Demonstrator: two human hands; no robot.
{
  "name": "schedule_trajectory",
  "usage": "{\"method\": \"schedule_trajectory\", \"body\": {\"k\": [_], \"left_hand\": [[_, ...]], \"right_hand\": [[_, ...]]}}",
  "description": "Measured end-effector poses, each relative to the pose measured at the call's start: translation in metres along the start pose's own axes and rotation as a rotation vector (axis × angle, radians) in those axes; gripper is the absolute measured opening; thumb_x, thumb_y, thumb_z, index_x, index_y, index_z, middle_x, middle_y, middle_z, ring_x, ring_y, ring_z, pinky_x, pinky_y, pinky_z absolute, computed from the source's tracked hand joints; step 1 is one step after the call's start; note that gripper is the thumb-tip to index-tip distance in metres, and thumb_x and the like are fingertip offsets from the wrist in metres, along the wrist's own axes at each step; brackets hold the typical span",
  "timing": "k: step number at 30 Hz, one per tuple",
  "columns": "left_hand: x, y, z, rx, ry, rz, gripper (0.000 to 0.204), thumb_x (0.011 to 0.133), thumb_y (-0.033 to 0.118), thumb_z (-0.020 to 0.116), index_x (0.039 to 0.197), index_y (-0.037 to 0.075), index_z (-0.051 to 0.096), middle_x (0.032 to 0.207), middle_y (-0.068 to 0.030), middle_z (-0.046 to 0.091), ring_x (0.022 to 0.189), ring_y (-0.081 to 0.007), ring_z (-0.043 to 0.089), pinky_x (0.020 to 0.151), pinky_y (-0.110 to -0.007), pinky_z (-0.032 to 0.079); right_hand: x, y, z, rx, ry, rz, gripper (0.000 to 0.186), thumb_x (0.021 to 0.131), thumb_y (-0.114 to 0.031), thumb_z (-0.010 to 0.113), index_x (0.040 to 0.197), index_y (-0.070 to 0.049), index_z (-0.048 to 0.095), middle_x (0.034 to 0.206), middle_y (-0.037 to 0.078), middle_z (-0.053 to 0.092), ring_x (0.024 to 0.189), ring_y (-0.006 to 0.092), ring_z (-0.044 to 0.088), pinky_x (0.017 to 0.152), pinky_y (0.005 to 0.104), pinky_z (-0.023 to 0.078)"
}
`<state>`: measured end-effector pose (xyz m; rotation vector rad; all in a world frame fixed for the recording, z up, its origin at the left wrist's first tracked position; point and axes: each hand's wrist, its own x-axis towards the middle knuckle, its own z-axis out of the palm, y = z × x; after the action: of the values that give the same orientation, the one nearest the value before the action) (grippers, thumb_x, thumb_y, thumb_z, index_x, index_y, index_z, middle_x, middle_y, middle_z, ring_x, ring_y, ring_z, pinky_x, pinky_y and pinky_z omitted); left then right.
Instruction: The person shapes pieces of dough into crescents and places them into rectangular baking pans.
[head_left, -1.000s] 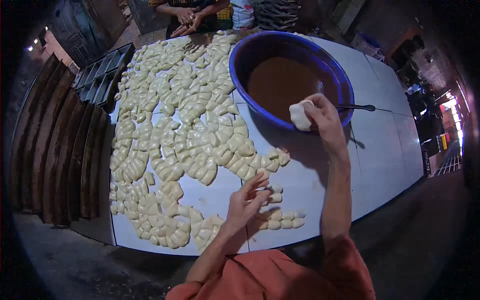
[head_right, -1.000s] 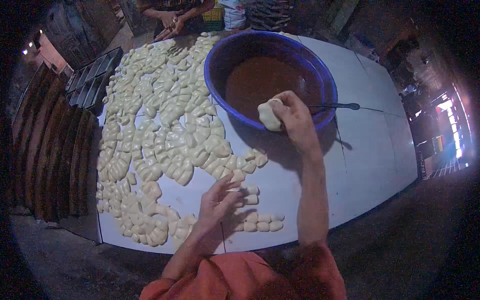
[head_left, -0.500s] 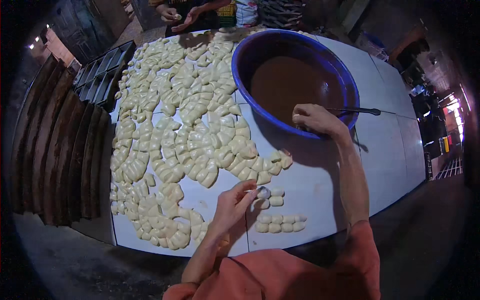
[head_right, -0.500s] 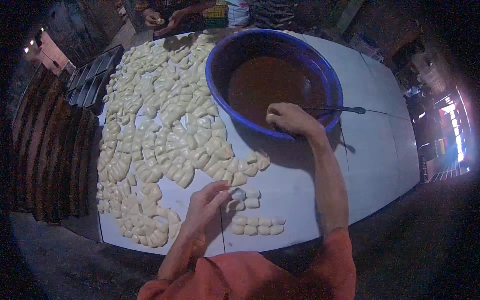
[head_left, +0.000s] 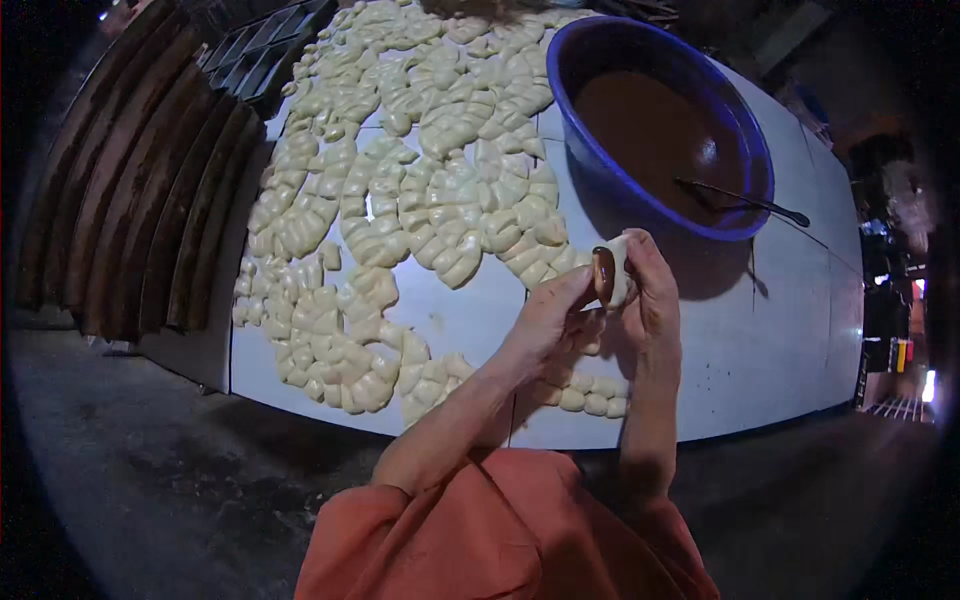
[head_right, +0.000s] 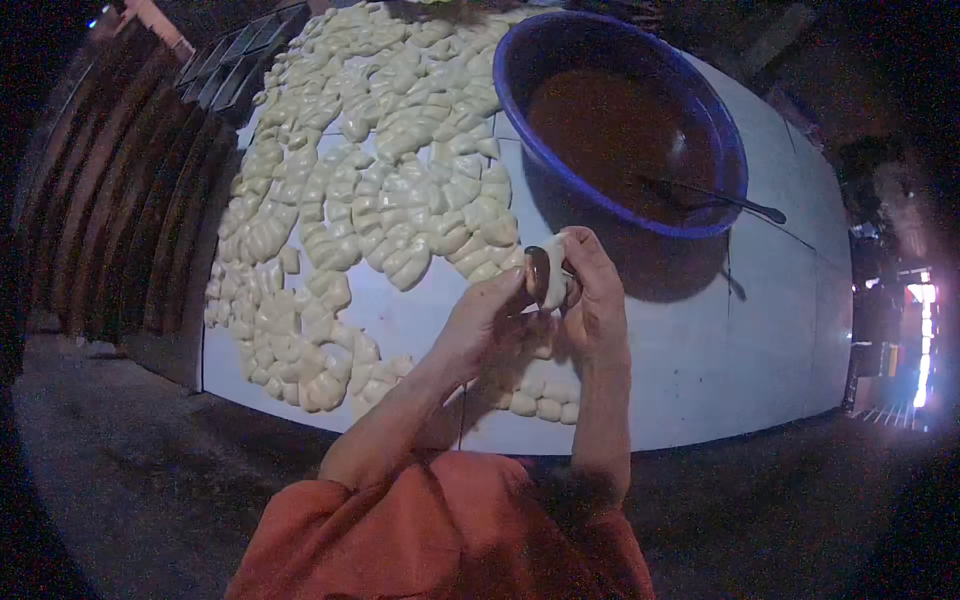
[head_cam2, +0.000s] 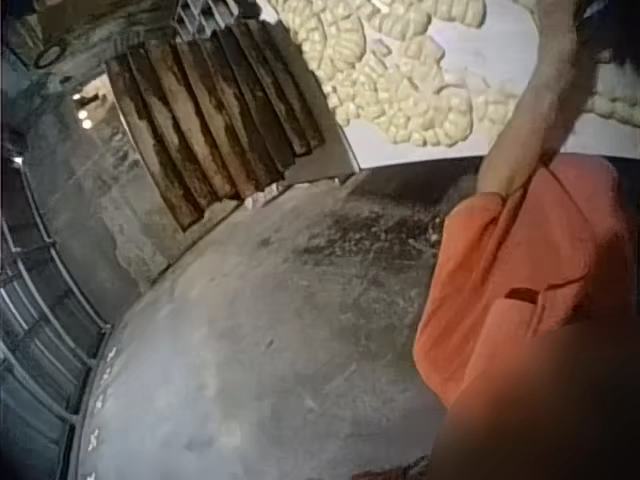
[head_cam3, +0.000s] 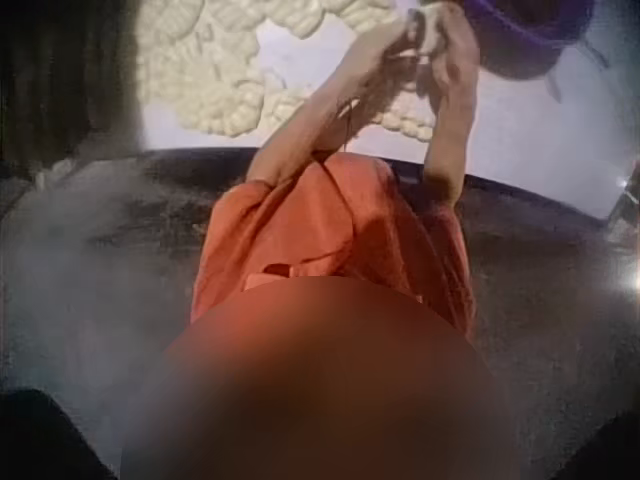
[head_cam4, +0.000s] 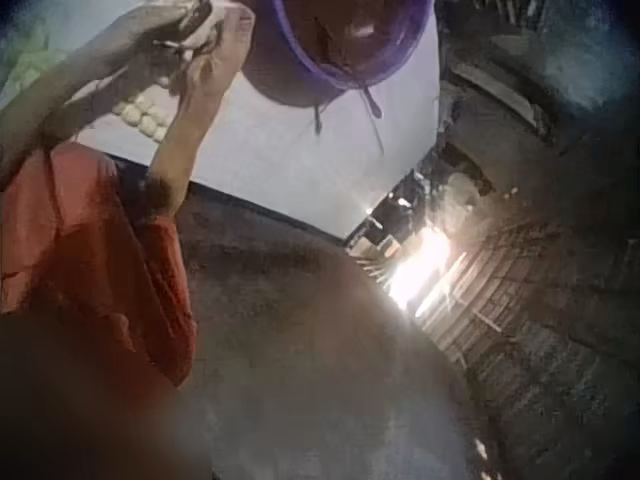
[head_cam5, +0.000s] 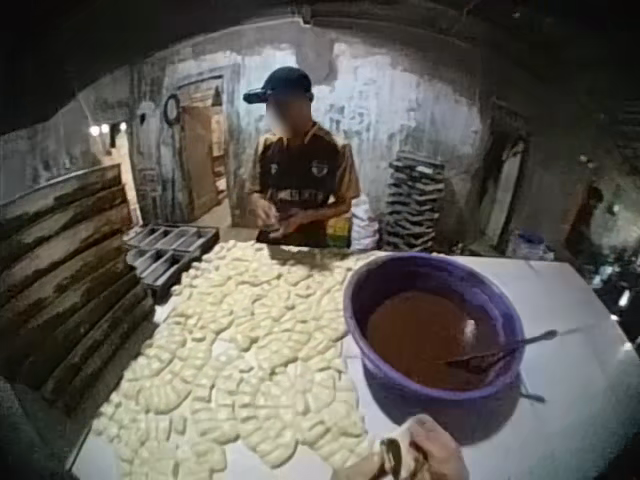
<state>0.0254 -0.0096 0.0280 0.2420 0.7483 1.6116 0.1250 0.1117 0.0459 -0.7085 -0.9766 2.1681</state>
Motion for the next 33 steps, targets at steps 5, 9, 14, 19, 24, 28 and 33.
{"method": "schedule_trajectory", "body": {"k": [5, 9, 14, 19, 24, 28, 33], "left_hand": [[-0.026, 0.002, -0.033, -0.045, 0.277, 0.116, 0.025, 0.097, 0.019, 0.063, 0.111, -0.002, 0.065, 0.102, -0.0124, 0.069, 0.083, -0.0171, 0.067, 0.084, -0.033, 0.054], [-0.042, 0.010, -0.040, -0.202, 0.328, 0.209, 0.025, 0.096, 0.011, 0.066, 0.114, -0.007, 0.066, 0.094, -0.0067, 0.070, 0.081, -0.0127, 0.067, 0.073, -0.025, 0.056], [-0.046, 0.013, -0.041, 0.199, 0.461, 0.295, 0.036, 0.093, 0.015, 0.071, 0.123, -0.005, 0.065, 0.095, -0.0062, 0.070, 0.080, -0.0073, 0.063, 0.064, -0.021, 0.050], [-0.039, 0.020, -0.057, 0.231, 0.363, 0.311, 0.031, 0.092, 0.021, 0.074, 0.112, -0.001, 0.071, 0.086, -0.0009, 0.069, 0.068, -0.0046, 0.056, 0.058, -0.019, 0.044], [-0.053, 0.054, -0.057, 0.359, 0.402, 0.106, 0.032, 0.090, 0.026, 0.075, 0.107, -0.001, 0.072, 0.091, -0.0034, 0.070, 0.080, -0.0084, 0.063, 0.066, -0.022, 0.049], [-0.054, 0.037, -0.057, 0.198, 0.346, 0.058, 0.031, 0.093, 0.026, 0.072, 0.111, 0.001, 0.069, 0.096, -0.0050, 0.070, 0.085, -0.0102, 0.066, 0.068, -0.025, 0.058], [-0.053, 0.031, -0.063, 0.321, 0.259, 0.160, 0.027, 0.095, 0.017, 0.066, 0.117, 0.002, 0.067, 0.101, -0.0040, 0.069, 0.090, -0.0088, 0.065, 0.069, -0.023, 0.057]], "right_hand": [[-0.032, 0.025, 0.020, -0.109, -0.081, 0.095, 0.039, 0.091, -0.009, 0.065, 0.124, -0.001, 0.048, 0.118, 0.009, 0.057, 0.108, 0.0155, 0.060, 0.093, 0.0305, 0.051], [-0.044, 0.064, 0.040, -0.835, -0.119, -0.331, 0.056, 0.080, -0.003, 0.075, 0.131, -0.002, 0.053, 0.128, 0.013, 0.054, 0.119, 0.0235, 0.056, 0.099, 0.0338, 0.047], [-0.045, 0.085, 0.043, -1.124, -0.026, -0.524, 0.032, 0.085, -0.006, 0.073, 0.116, -0.001, 0.067, 0.121, 0.014, 0.059, 0.108, 0.0238, 0.061, 0.087, 0.0311, 0.051], [-0.042, 0.086, 0.051, -0.754, 0.032, -0.162, 0.022, 0.087, -0.011, 0.072, 0.107, -0.001, 0.071, 0.087, 0.005, 0.068, 0.083, 0.0129, 0.062, 0.078, 0.0266, 0.049], [-0.053, 0.071, 0.052, -0.671, -0.224, -0.097, 0.028, 0.088, -0.011, 0.072, 0.114, -0.002, 0.070, 0.113, 0.008, 0.064, 0.096, 0.0132, 0.058, 0.082, 0.0260, 0.048], [-0.042, 0.091, 0.026, -0.719, -0.209, -0.295, 0.035, 0.088, -0.009, 0.071, 0.123, -0.005, 0.066, 0.116, 0.008, 0.060, 0.099, 0.0151, 0.057, 0.087, 0.0288, 0.047], [-0.046, 0.098, 0.060, -0.468, 0.032, -0.418, 0.014, 0.098, -0.009, 0.059, 0.109, 0.000, 0.064, 0.111, 0.008, 0.061, 0.098, 0.0169, 0.058, 0.088, 0.0315, 0.048]]}}
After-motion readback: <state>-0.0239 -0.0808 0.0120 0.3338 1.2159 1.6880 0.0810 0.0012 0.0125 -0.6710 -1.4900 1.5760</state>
